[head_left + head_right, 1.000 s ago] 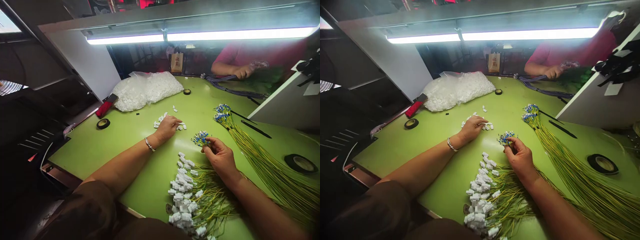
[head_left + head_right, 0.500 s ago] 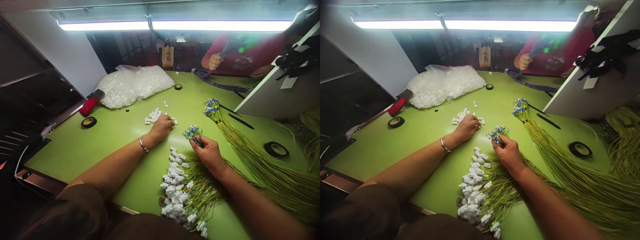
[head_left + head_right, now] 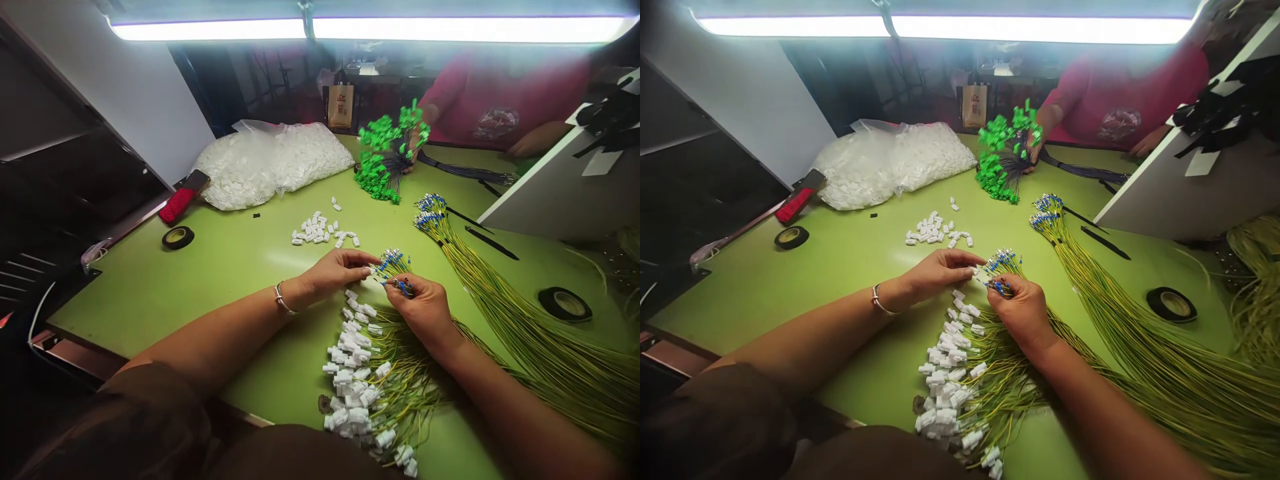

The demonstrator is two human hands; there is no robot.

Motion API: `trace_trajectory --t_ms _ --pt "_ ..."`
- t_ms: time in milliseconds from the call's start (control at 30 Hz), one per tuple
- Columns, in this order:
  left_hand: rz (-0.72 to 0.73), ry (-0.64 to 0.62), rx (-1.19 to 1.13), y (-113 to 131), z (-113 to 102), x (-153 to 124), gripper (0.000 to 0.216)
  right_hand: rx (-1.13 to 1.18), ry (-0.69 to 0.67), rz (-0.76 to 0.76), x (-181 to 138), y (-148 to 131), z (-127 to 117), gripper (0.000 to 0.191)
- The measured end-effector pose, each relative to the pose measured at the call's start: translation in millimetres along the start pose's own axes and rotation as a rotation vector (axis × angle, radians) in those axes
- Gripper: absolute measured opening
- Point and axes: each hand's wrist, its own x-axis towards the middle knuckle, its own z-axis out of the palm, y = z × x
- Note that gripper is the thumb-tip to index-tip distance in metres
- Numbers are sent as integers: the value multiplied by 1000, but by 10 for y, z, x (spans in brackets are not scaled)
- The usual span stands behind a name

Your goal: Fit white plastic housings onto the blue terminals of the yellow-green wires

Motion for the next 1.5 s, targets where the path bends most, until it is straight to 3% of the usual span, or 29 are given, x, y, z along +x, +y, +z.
trace_trajectory --t_ms 367,700,1000,1300,1500 --pt "-89 69 46 -37 72 23 36 -99 -15 -85 -33 68 17 9" --pt "-157 153 -114 -166 193 1 43 -144 -96 -88 6 72 10 8" --pt "-188 124 -140 -173 185 -2 39 -107 -103 19 65 -4 -23 14" --pt "-171 108 -95 -166 215 7 36 -95 -129 26 42 52 29 12" --pt "-133 22 162 -155 158 -16 29 14 -74 48 54 39 -9 18"
